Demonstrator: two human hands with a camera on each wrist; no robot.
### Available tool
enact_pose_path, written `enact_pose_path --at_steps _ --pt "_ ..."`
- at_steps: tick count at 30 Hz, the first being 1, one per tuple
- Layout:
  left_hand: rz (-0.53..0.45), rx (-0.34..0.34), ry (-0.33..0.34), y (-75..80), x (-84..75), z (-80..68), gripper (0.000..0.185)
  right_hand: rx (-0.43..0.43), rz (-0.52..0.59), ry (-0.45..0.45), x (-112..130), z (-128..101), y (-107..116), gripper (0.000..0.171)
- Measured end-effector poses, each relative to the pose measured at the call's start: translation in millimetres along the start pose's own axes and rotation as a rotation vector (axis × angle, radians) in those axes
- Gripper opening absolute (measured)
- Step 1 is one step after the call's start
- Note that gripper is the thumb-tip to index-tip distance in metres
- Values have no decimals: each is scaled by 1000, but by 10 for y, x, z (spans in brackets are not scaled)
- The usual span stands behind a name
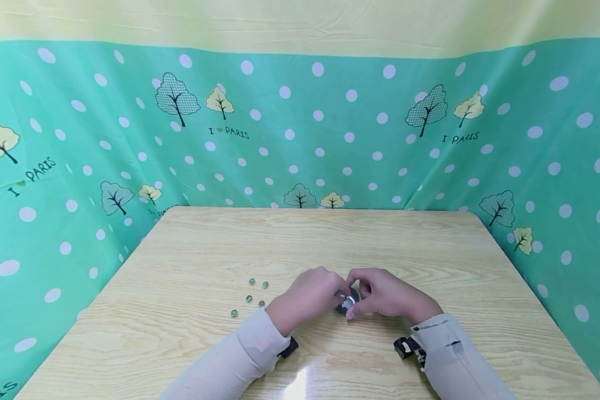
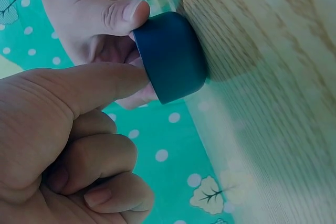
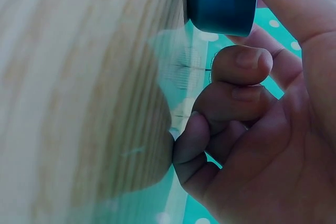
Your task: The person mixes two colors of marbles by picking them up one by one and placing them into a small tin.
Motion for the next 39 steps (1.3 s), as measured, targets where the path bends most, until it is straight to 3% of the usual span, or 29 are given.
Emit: enact_pose_path --at_steps 19,29,35,39 --pt "32 4 -12 2 2 1 8 5 -3 -18 -27 5 3 38" --pt "34 6 -17 31 22 -11 12 6 -7 24 4 17 -6 38" --pt "43 -28 -32 89 53 -41 14 2 -6 -14 -9 6 -2 42" --pt "27 -35 -27 121 108 -94 6 5 11 -23 -10 9 -4 45"
Point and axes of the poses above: each hand's wrist, its own z-axis towards the middle knuckle, its own y-axis out of the back of the hand, x = y × z, the point moved 8 cm from there along z, towards the middle knuckle, and after that the axes turned 2 degrees about -z, right-handed, at the moved point
